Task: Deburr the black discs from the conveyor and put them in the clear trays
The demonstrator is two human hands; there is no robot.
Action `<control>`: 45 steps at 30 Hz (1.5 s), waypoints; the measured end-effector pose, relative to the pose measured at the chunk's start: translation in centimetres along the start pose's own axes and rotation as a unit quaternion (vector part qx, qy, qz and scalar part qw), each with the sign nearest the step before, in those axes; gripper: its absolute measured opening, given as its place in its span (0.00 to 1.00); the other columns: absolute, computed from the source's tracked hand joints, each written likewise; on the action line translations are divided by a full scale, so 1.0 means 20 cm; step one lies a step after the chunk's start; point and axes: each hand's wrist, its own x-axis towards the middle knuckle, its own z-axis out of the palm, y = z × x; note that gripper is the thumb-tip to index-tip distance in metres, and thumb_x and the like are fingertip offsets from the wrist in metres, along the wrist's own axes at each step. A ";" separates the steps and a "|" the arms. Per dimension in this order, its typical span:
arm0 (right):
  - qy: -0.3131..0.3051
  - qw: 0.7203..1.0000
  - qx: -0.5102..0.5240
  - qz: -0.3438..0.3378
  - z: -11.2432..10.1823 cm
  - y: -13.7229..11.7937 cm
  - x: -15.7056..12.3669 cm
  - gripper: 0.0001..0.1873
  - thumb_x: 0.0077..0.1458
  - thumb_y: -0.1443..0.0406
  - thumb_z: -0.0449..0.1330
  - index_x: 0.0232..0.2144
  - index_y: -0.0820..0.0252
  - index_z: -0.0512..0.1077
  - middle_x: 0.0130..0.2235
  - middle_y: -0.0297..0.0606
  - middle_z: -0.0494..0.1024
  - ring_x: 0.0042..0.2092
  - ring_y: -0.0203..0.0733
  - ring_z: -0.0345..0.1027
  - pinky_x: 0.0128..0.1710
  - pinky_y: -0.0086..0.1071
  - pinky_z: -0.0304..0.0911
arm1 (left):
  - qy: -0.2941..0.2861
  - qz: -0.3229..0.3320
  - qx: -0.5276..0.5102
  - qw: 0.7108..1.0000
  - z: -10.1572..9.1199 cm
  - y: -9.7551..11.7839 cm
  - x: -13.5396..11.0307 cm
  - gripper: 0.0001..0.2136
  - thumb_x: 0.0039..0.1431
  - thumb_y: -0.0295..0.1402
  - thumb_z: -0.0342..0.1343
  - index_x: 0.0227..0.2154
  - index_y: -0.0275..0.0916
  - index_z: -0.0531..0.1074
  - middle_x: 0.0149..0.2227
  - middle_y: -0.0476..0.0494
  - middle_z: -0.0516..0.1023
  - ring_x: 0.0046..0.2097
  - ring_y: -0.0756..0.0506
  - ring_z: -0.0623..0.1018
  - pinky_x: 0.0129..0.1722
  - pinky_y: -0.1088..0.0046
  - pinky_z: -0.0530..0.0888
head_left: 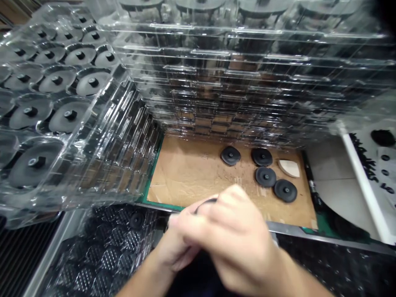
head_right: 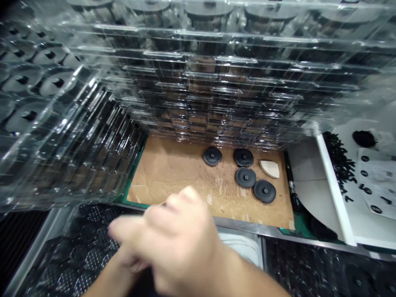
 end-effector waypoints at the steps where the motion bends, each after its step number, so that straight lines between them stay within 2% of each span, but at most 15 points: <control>1: 0.033 0.998 0.010 0.044 0.00 0.04 -0.01 0.14 0.63 0.68 0.49 0.43 0.58 0.74 0.34 0.34 0.81 0.34 0.37 0.73 0.35 0.35 0.64 | -0.016 -0.002 -0.014 1.000 0.00 0.00 0.00 0.24 0.32 0.45 0.72 0.36 0.42 0.80 0.33 0.44 0.82 0.42 0.39 0.81 0.41 0.70 0.77; 4: 0.128 0.961 -0.001 0.246 0.00 0.22 -0.09 0.11 0.61 0.64 0.55 0.45 0.55 0.74 0.44 0.35 0.80 0.42 0.39 0.75 0.40 0.33 0.69 | -0.078 -0.006 -0.069 0.995 -0.02 0.00 -0.01 0.27 0.34 0.41 0.72 0.43 0.44 0.77 0.40 0.45 0.82 0.40 0.42 0.82 0.39 0.74 0.77; 6: 0.091 0.947 -0.020 0.308 0.02 0.34 -0.18 0.12 0.60 0.62 0.56 0.44 0.56 0.75 0.45 0.37 0.80 0.44 0.41 0.75 0.40 0.33 0.71 | -0.108 -0.004 -0.104 0.989 -0.05 -0.01 -0.01 0.28 0.39 0.39 0.71 0.47 0.47 0.73 0.45 0.44 0.81 0.43 0.40 0.81 0.39 0.72 0.78; 10: 0.024 0.946 -0.070 0.317 0.17 0.45 -0.43 0.14 0.60 0.62 0.54 0.43 0.60 0.77 0.38 0.42 0.79 0.36 0.42 0.75 0.36 0.35 0.72 | -0.111 0.004 -0.135 0.985 -0.08 -0.02 0.00 0.27 0.41 0.37 0.70 0.48 0.50 0.71 0.47 0.43 0.79 0.45 0.38 0.81 0.37 0.71 0.79; 14: 0.053 0.936 -0.136 0.319 0.31 0.42 -0.59 0.20 0.61 0.62 0.51 0.51 0.62 0.72 0.50 0.53 0.69 0.40 0.45 0.70 0.43 0.47 0.69 | -0.052 -0.015 -0.132 0.990 -0.09 -0.03 0.00 0.29 0.36 0.36 0.73 0.46 0.49 0.73 0.47 0.43 0.78 0.45 0.39 0.80 0.38 0.68 0.79; 18: 0.054 0.934 -0.162 0.314 0.35 0.44 -0.60 0.21 0.59 0.63 0.54 0.53 0.61 0.70 0.51 0.53 0.69 0.48 0.53 0.67 0.45 0.52 0.67 | -0.008 -0.017 -0.125 0.992 -0.09 -0.04 0.00 0.30 0.35 0.37 0.73 0.47 0.49 0.73 0.50 0.44 0.76 0.48 0.39 0.78 0.42 0.67 0.77; 23: 0.074 0.934 -0.155 0.314 0.28 0.48 -0.49 0.16 0.62 0.64 0.50 0.47 0.60 0.74 0.42 0.46 0.73 0.42 0.45 0.70 0.42 0.43 0.69 | 0.017 -0.003 -0.115 0.993 -0.08 -0.07 0.00 0.25 0.48 0.41 0.65 0.51 0.46 0.70 0.49 0.42 0.78 0.47 0.40 0.79 0.46 0.66 0.75; 27: 0.071 0.954 -0.095 0.274 0.27 0.41 -0.47 0.15 0.63 0.63 0.50 0.46 0.60 0.73 0.38 0.43 0.79 0.39 0.42 0.73 0.41 0.37 0.71 | 0.041 0.007 -0.099 0.994 -0.07 -0.08 0.00 0.25 0.48 0.40 0.66 0.51 0.43 0.71 0.49 0.40 0.77 0.47 0.41 0.79 0.48 0.66 0.74; 31: 0.065 0.963 -0.044 0.258 0.24 0.34 -0.48 0.12 0.61 0.63 0.53 0.33 0.59 0.76 0.30 0.38 0.81 0.31 0.40 0.75 0.32 0.31 0.72 | 0.027 0.010 -0.089 0.996 -0.05 -0.07 0.00 0.22 0.47 0.37 0.67 0.47 0.41 0.75 0.52 0.40 0.76 0.50 0.42 0.76 0.48 0.69 0.74; 35: 0.127 0.950 -0.041 0.282 0.08 0.19 -0.35 0.10 0.61 0.65 0.54 0.43 0.60 0.72 0.40 0.41 0.80 0.38 0.40 0.75 0.33 0.30 0.71 | 0.014 0.019 -0.074 0.997 -0.01 -0.08 0.00 0.23 0.46 0.34 0.68 0.48 0.44 0.74 0.50 0.43 0.78 0.48 0.44 0.78 0.46 0.71 0.75; 37: 0.153 0.960 -0.028 0.233 0.00 0.08 -0.26 0.11 0.61 0.67 0.54 0.45 0.58 0.71 0.41 0.40 0.79 0.41 0.39 0.74 0.37 0.30 0.71 | 0.013 0.020 -0.058 0.998 0.01 -0.08 0.00 0.23 0.46 0.33 0.68 0.47 0.43 0.74 0.48 0.42 0.79 0.48 0.44 0.78 0.46 0.73 0.74; 40: 0.060 0.987 0.031 0.143 -0.06 -0.07 -0.16 0.11 0.59 0.72 0.53 0.42 0.61 0.72 0.37 0.39 0.79 0.38 0.37 0.73 0.38 0.28 0.70 | 0.025 0.009 -0.021 0.999 0.03 -0.09 -0.02 0.20 0.47 0.32 0.67 0.46 0.42 0.75 0.46 0.42 0.80 0.47 0.45 0.78 0.45 0.76 0.74; 42: -0.033 0.985 0.063 0.155 -0.07 -0.11 -0.13 0.11 0.58 0.73 0.53 0.39 0.61 0.73 0.34 0.37 0.78 0.34 0.35 0.73 0.34 0.25 0.69 | 0.038 0.017 -0.006 0.999 0.04 -0.09 -0.03 0.21 0.45 0.31 0.69 0.45 0.43 0.76 0.45 0.44 0.80 0.45 0.46 0.78 0.45 0.77 0.74; 43: -0.051 0.983 0.065 0.166 -0.06 -0.12 -0.12 0.10 0.58 0.73 0.53 0.38 0.61 0.74 0.33 0.36 0.77 0.33 0.35 0.72 0.33 0.25 0.68 | 0.041 0.022 -0.003 0.999 0.05 -0.08 -0.03 0.22 0.43 0.32 0.69 0.44 0.44 0.76 0.44 0.45 0.80 0.45 0.46 0.78 0.45 0.77 0.74; 45: 0.002 0.987 0.040 0.156 -0.04 -0.11 -0.12 0.11 0.59 0.73 0.53 0.40 0.63 0.74 0.33 0.38 0.77 0.34 0.36 0.72 0.35 0.26 0.68 | 0.038 0.019 0.003 0.999 0.06 -0.08 -0.03 0.22 0.41 0.35 0.70 0.43 0.42 0.76 0.41 0.44 0.81 0.44 0.45 0.78 0.46 0.74 0.74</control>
